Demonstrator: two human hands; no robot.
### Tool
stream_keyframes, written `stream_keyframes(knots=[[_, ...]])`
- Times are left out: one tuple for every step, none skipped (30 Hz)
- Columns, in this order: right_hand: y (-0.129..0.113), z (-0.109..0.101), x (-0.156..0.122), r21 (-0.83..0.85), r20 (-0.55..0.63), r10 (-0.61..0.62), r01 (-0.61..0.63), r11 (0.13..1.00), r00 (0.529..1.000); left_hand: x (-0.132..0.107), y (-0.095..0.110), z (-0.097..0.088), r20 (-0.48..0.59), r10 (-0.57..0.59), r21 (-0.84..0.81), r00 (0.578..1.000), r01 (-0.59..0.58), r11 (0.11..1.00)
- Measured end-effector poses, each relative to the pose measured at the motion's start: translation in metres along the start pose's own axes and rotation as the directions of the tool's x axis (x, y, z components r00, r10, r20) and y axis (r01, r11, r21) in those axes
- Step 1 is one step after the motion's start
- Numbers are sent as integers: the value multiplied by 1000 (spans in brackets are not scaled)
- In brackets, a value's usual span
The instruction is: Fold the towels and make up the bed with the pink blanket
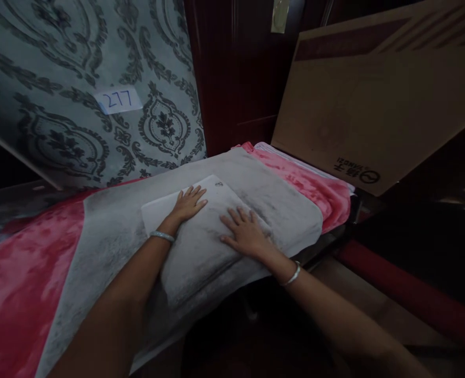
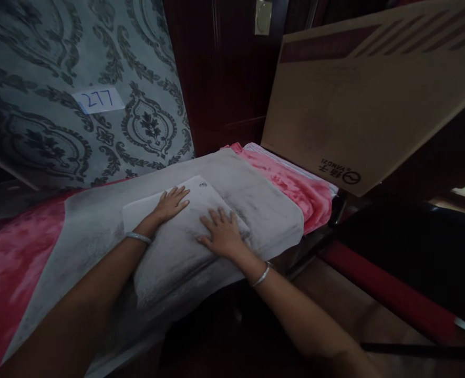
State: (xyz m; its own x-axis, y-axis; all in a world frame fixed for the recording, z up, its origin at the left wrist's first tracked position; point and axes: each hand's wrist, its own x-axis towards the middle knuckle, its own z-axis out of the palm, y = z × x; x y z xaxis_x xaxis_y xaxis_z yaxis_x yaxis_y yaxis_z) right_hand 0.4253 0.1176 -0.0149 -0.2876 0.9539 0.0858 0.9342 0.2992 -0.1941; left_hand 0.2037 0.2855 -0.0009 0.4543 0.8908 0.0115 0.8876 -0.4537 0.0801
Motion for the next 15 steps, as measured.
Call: stream_keyframes(knots=[[7,2,-7,-14,-17,46,-46,999,999,1,-1,0,-1,-1,3,1000,1,1000],[14,4,-14,-27,-39,79,-80,996,996,1,0,-1,-3,0,6,1000,0,1000],[20,6,-21,-38,-61,98,-100,994,993,1,0,-1,-4,3,8,1000,-3,1000],[24,9,-26,-46,-83,106,-110,993,991,1,1,-1,-6,7,7,1000,-6,1000],[26,12,-30,-52,-103,109,-115,992,989,0,1,-1,-5,9,3,1000,-9,1000],[27,15,-32,-56,-119,110,-118,991,987,0,2,-1,-3,10,-1,1000,-10,1000],[27,17,-34,-57,-132,113,-121,991,985,-2,3,-1,0,10,-6,1000,-10,1000],[26,18,-34,-58,-142,115,-125,991,983,-3,4,-1,0,7,-11,1000,-7,1000],[25,19,-33,-58,-149,117,-127,990,982,-4,5,-3,-2,4,-15,1000,-5,1000],[25,19,-33,-60,-154,117,-128,990,981,-5,6,-4,-6,3,-17,1000,-3,1000],[24,19,-32,-63,-158,115,-126,990,981,-6,9,-7,-7,-1,-16,1000,1,1000],[24,17,-32,-66,-162,112,-124,990,980,-8,11,-11,-5,-7,-11,1000,7,1000],[25,16,-32,-68,-162,108,-120,990,981,-10,15,-15,1,-16,-4,1000,16,1000],[25,13,-32,-67,-158,105,-117,991,982,-13,20,-20,10,-28,3,1000,28,1000],[25,11,-32,-64,-148,105,-115,991,983,-18,25,-24,15,-36,10,999,36,999]])
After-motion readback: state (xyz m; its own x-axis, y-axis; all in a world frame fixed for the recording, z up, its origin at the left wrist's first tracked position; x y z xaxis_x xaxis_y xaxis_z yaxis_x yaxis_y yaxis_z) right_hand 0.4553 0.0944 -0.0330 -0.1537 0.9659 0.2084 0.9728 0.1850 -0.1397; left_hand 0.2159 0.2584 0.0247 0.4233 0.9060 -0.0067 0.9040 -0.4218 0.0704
